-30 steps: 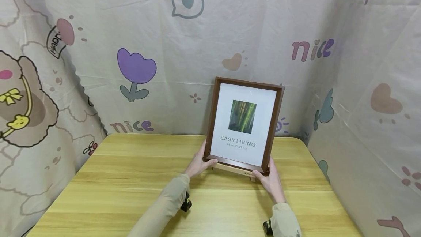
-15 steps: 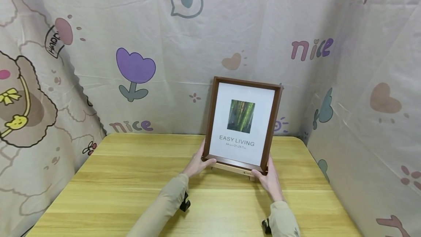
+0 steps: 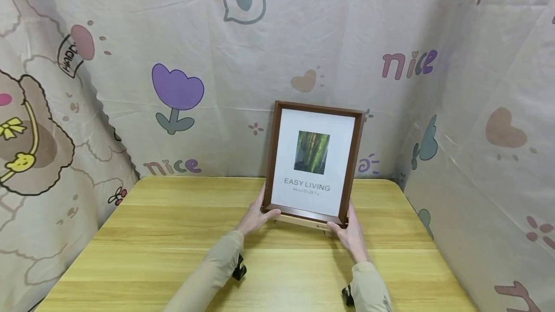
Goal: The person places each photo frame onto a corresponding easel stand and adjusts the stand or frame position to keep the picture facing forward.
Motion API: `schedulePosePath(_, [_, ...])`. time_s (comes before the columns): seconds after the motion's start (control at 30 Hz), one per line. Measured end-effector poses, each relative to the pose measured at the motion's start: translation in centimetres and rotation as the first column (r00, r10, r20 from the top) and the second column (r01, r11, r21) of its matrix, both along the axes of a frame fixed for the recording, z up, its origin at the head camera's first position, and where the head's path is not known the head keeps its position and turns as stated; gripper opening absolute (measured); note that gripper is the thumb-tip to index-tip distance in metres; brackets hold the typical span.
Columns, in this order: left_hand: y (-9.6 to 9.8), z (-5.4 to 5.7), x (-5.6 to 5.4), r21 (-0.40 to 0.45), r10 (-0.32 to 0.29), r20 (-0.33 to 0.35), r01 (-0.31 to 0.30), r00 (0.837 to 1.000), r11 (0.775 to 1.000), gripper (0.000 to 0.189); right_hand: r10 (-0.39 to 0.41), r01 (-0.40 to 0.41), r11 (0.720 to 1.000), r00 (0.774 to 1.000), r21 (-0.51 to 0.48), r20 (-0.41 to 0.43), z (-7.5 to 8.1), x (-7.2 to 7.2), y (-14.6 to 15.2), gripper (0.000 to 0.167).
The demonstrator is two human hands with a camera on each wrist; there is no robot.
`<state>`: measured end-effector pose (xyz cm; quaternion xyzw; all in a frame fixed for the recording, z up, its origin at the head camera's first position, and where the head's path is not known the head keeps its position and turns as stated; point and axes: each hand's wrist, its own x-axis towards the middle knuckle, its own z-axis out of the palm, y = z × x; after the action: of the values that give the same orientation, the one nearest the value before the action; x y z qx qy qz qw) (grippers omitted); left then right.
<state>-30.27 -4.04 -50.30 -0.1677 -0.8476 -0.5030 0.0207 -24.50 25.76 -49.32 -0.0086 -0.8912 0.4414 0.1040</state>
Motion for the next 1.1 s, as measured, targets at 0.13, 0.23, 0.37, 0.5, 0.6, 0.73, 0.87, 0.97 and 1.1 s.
schedulePosePath(0.13, [-0.2, -0.1, 0.0, -0.004, 0.011, -0.009, -0.011, 1.0, 1.0, 0.103, 0.003, -0.003, 1.0, 1.0, -0.003, 0.002, 0.1, -0.1, -0.2, 0.094])
schedulePosePath(0.23, [-0.3, -0.2, 0.1, 0.0, 0.014, -0.008, -0.014, 1.0, 1.0, 0.102, 0.007, -0.007, 1.0, 1.0, -0.005, 0.013, 0.1, -0.2, -0.3, 0.095])
schedulePosePath(0.37, [-0.5, -0.1, 0.3, 0.008, 0.022, 0.004, -0.022, 1.0, 1.0, 0.101, 0.012, -0.012, 1.0, 1.0, -0.004, 0.016, 0.1, -0.2, -0.5, 0.096])
schedulePosePath(0.5, [-0.7, -0.1, 0.3, 0.0, 0.033, 0.012, -0.033, 0.999, 0.999, 0.101, 0.018, -0.018, 1.0, 1.0, 0.005, 0.018, 0.1, -0.4, -0.6, 0.097])
schedulePosePath(0.6, [-0.9, -0.2, 0.3, -0.005, 0.039, 0.025, -0.039, 0.999, 0.999, 0.102, 0.022, -0.022, 1.0, 1.0, 0.003, 0.009, 0.0, -0.5, -0.7, 0.097])
schedulePosePath(0.73, [-1.2, -0.2, 0.3, -0.006, 0.041, 0.024, -0.04, 0.999, 0.999, 0.103, 0.034, -0.034, 0.999, 0.999, 0.002, -0.035, -0.2, -0.5, -1.0, 0.097])
schedulePosePath(0.87, [-1.4, -0.2, 0.4, -0.005, 0.044, 0.011, -0.044, 0.999, 0.999, 0.103, 0.031, -0.029, 0.999, 0.998, 0.021, -0.059, -0.1, -0.5, -1.5, 0.099])
schedulePosePath(0.97, [-1.6, -0.2, 0.5, -0.004, 0.05, 0.016, -0.05, 0.999, 0.999, 0.103, 0.031, -0.031, 0.999, 0.999, 0.009, -0.019, 0.0, -0.7, -1.7, 0.098])
schedulePosePath(1.1, [-1.9, -0.1, 0.8, -0.005, 0.059, 0.015, -0.058, 0.998, 0.998, 0.103, 0.04, -0.04, 0.999, 0.998, -0.007, 0.038, 0.1, -0.9, -1.8, 0.098])
